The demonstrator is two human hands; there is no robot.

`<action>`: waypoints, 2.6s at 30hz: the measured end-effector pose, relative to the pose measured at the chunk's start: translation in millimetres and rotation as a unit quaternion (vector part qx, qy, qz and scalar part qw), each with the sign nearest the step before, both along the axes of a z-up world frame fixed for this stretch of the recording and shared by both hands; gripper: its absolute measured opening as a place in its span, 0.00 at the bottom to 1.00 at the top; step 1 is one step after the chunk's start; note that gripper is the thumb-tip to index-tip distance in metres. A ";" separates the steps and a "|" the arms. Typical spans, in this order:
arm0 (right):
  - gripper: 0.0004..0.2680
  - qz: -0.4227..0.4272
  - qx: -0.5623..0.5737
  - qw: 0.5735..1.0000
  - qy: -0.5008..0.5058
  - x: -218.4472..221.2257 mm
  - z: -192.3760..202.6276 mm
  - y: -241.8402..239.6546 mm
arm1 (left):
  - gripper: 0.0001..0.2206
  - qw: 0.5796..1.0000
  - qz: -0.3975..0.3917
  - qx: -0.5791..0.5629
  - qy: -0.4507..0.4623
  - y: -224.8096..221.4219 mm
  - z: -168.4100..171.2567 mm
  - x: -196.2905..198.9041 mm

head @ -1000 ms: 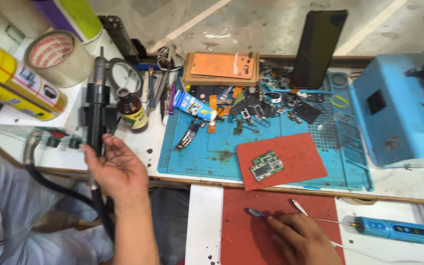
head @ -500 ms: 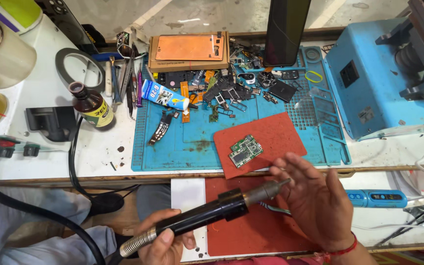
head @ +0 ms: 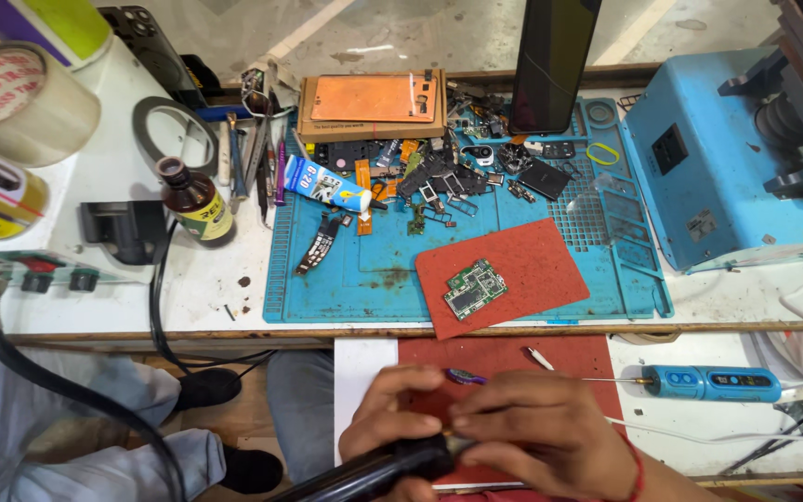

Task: The person uses a brush to clean a small green motherboard and then applies heat from a hot air soldering station to a specific area on the board while holding it in place.

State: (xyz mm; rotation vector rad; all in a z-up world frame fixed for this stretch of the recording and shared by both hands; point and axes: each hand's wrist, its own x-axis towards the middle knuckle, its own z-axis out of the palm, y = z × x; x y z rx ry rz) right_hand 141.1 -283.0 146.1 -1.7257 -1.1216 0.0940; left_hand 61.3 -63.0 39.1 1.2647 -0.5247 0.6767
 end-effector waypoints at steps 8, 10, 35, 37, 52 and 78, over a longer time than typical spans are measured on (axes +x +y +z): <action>0.27 -0.038 -0.158 0.983 -0.083 103.6 35.4 14.8 | 0.13 0.988 0.014 -0.130 0.085 26.6 64.2 87.7; 0.24 -0.049 -0.216 0.969 -0.109 116.0 19.1 12.9 | 0.12 0.987 0.028 -0.087 0.129 36.9 62.0 104.1; 0.19 -0.128 -0.221 0.956 -0.147 113.1 0.7 10.0 | 0.13 0.992 0.025 0.014 0.125 39.2 55.1 109.5; 0.20 -0.135 -0.224 0.954 -0.147 113.2 -0.8 10.5 | 0.13 0.991 0.027 0.028 0.124 39.7 55.3 110.8; 0.19 -0.145 -0.228 0.953 -0.135 111.8 -3.3 11.5 | 0.13 0.992 0.030 0.047 0.115 38.6 53.2 111.2; 0.19 -0.141 -0.223 0.948 -0.177 110.1 -2.1 11.8 | 0.13 0.990 0.030 0.061 0.121 40.5 53.1 109.6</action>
